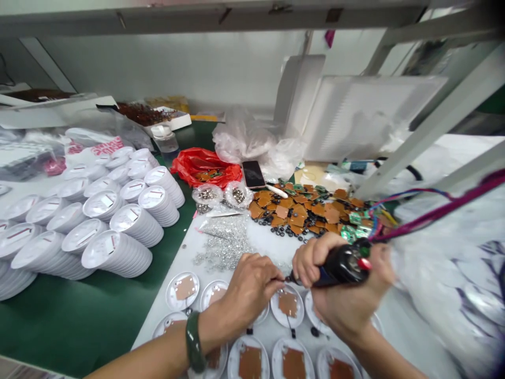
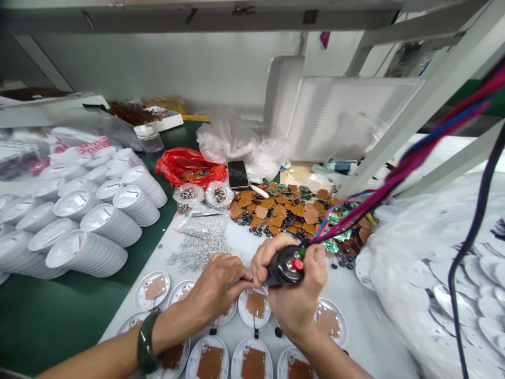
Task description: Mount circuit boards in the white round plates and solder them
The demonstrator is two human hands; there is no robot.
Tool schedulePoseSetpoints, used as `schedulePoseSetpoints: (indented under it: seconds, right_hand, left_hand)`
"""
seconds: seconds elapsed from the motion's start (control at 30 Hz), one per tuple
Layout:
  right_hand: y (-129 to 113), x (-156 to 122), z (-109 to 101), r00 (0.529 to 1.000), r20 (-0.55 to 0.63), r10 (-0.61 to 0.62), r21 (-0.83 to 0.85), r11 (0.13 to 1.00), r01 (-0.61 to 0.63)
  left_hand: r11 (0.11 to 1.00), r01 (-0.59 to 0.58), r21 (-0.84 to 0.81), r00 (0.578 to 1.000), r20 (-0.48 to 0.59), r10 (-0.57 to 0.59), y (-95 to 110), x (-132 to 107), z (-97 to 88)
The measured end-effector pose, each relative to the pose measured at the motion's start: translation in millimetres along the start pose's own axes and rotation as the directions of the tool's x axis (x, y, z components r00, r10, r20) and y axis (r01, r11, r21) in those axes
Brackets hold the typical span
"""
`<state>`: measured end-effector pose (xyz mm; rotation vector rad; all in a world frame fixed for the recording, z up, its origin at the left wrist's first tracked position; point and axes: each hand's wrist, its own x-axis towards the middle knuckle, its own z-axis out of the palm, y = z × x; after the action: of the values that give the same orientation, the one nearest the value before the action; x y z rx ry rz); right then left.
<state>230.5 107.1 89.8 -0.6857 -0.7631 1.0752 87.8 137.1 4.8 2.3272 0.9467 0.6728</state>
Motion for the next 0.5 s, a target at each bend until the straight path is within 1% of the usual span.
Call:
schedulePoseSetpoints:
  seconds: [0.13,0.3,0.4,0.5]
  right_hand:
    - [4.1,6.2,-1.2,1.000,-0.025,-0.003,-0.004,1.000,0.003]
    - [1.6,8.0,-0.8,1.000,-0.007,-0.012,-0.005,1.000,0.012]
    - [-0.7,7.3,1.5,1.000,-0.005,-0.023,0.013,1.000,0.023]
    - [-3.9,4.6,4.1,1.000,0.000,-0.022,0.032,0.999,0.022]
  left_hand:
    - [1.000,0.008,-0.015,1.000,-0.011,-0.008,-5.8,5.8,-4.0]
    - [0.996,0.033,-0.085,0.999,-0.012,-0.034,-8.9,6.0,-6.6]
    - [0.986,0.066,-0.153,0.998,-0.014,-0.069,-6.6,4.2,-6.0]
    - [0.964,0.116,-0.239,0.992,-0.016,-0.123,-0.2,2.6,-6.9]
